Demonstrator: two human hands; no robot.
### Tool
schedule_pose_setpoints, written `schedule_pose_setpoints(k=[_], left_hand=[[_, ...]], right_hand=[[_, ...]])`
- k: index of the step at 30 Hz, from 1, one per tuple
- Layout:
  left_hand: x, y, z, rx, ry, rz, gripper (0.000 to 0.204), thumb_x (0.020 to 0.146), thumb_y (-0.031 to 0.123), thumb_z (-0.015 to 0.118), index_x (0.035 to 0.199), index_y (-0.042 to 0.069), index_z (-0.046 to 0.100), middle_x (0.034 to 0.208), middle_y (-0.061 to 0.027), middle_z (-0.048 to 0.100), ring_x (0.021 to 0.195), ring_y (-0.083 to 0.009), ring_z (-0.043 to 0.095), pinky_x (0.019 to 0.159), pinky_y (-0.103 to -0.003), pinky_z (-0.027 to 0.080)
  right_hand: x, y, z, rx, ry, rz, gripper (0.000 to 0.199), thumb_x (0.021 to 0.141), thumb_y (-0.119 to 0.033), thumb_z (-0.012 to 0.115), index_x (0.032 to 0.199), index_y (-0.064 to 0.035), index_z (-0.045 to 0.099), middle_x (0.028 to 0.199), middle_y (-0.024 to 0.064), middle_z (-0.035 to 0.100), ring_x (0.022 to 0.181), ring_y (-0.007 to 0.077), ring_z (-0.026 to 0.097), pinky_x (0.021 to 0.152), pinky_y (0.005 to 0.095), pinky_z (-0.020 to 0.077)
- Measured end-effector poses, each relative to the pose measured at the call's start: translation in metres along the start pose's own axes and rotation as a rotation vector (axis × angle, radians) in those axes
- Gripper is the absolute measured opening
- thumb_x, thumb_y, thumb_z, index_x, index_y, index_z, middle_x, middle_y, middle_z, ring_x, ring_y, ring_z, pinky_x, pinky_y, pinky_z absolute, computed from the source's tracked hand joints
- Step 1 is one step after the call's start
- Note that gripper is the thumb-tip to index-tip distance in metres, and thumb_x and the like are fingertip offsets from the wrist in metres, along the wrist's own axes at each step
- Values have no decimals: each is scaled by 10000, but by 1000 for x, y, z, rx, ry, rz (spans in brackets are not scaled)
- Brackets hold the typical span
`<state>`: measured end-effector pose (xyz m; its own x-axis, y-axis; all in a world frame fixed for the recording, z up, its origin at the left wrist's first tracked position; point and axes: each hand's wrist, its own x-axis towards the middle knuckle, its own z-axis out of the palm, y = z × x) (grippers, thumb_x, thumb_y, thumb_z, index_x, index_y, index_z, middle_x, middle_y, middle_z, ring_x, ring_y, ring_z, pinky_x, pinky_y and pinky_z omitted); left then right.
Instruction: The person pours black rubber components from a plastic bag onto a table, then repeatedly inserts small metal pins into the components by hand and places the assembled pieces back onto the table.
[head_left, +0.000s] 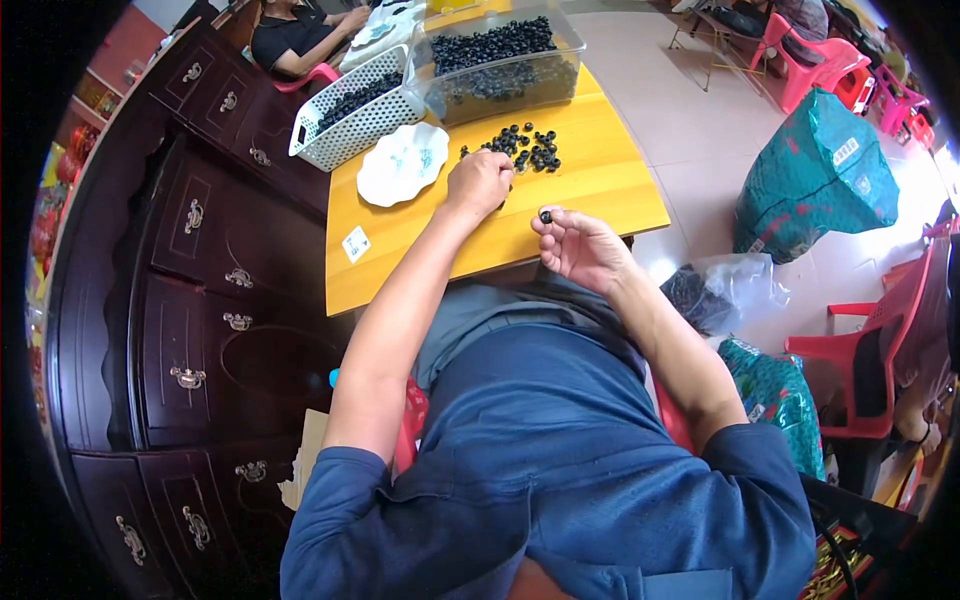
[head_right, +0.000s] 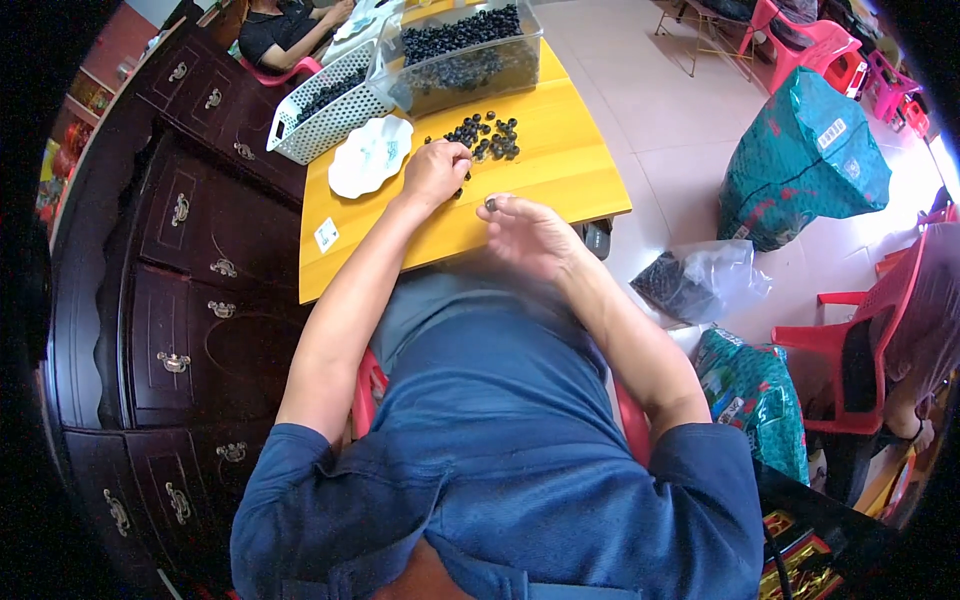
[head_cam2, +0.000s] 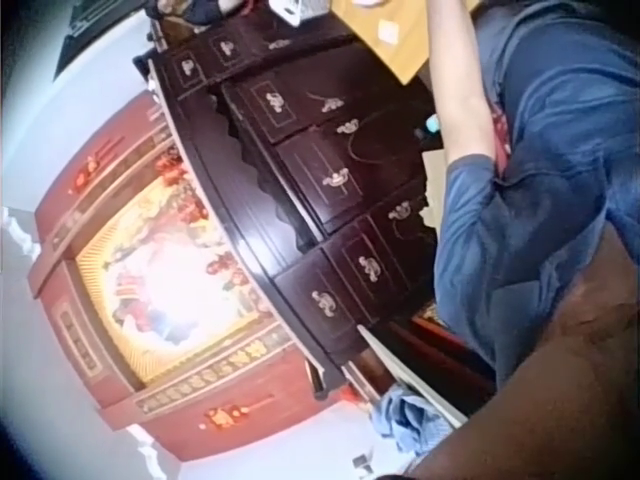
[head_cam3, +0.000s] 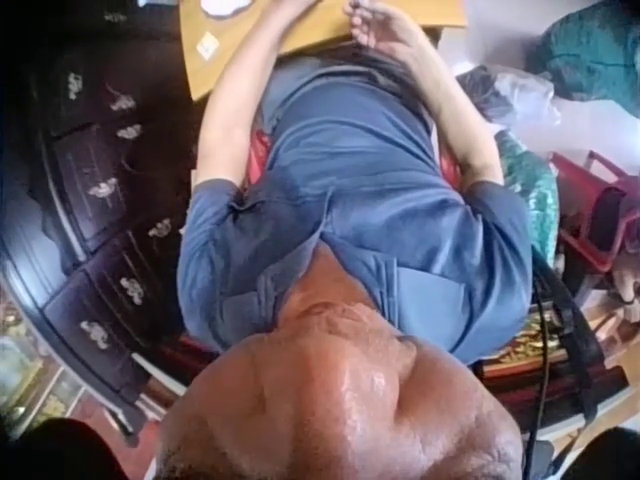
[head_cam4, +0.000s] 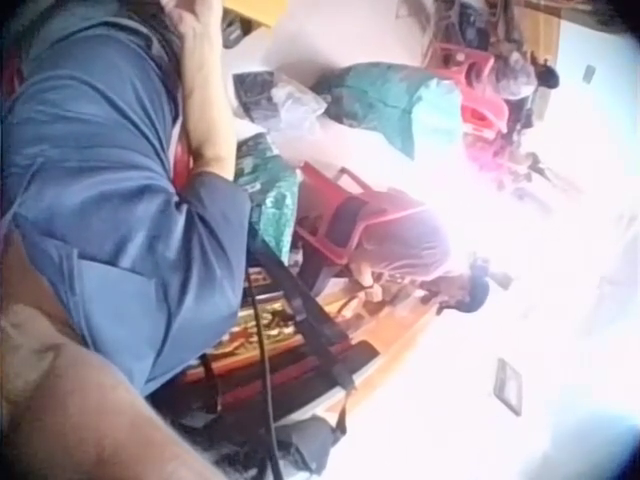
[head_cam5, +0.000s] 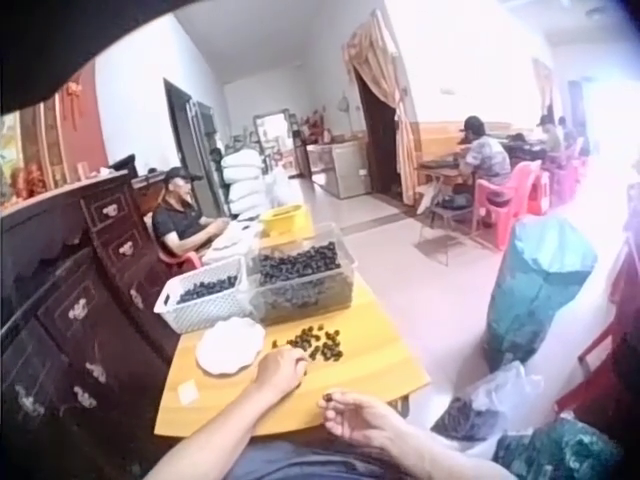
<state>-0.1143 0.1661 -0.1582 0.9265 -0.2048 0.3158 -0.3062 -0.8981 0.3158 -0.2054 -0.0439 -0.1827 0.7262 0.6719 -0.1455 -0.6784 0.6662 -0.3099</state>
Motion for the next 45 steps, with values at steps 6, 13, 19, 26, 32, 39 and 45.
schedule_pose_setpoints(k=[6,13,19,26,32,39,45], left_hand=[[2,-31,-6,-124,161,3,146,838,124,650,946,102,745,908,-118,729,843,-293,697,785,-376,549],[-8,-66,-21,-82,132,-147,142,847,146,654,952,133,749,883,-115,728,829,-311,701,756,-408,554],[-8,-58,-21,-71,150,-37,145,840,144,663,958,131,746,897,-110,729,855,-295,701,757,-406,555],[-3,-58,-13,39,1,-177,163,826,177,679,973,153,746,936,-104,714,885,-307,685,794,-425,545],[0,-58,-8,96,13,-106,112,833,184,673,913,124,723,948,-131,696,893,-323,671,798,-439,536],[-23,-55,-15,-51,199,-9,83,827,117,666,849,41,687,839,-144,695,711,-278,682,675,-387,539],[-55,-14,-29,-761,143,-220,28,853,29,663,874,11,661,748,-39,682,621,-86,625,602,-234,508]], right_hand=[[3,-4,0,-1,49,-17,188,927,-164,654,1084,-63,639,1003,68,707,767,128,664,731,310,576],[4,-1,2,-30,100,-3,175,944,-172,643,1076,-57,641,977,46,714,739,111,658,711,296,576],[4,-3,1,-45,108,-16,176,947,-174,643,1080,-58,639,977,45,715,737,105,657,715,291,575],[1,-6,3,-47,127,-41,197,944,-162,648,1107,-52,630,990,49,712,747,103,661,725,287,579],[2,-5,5,-65,117,-45,211,946,-157,653,1137,-71,619,997,41,706,757,97,663,729,283,582],[3,-1,4,-107,75,-44,205,944,-153,661,1135,-95,617,1008,33,704,769,89,663,737,272,578],[3,-2,5,-129,64,-49,188,943,-154,666,1117,-103,618,1006,20,709,778,88,667,743,262,575]])
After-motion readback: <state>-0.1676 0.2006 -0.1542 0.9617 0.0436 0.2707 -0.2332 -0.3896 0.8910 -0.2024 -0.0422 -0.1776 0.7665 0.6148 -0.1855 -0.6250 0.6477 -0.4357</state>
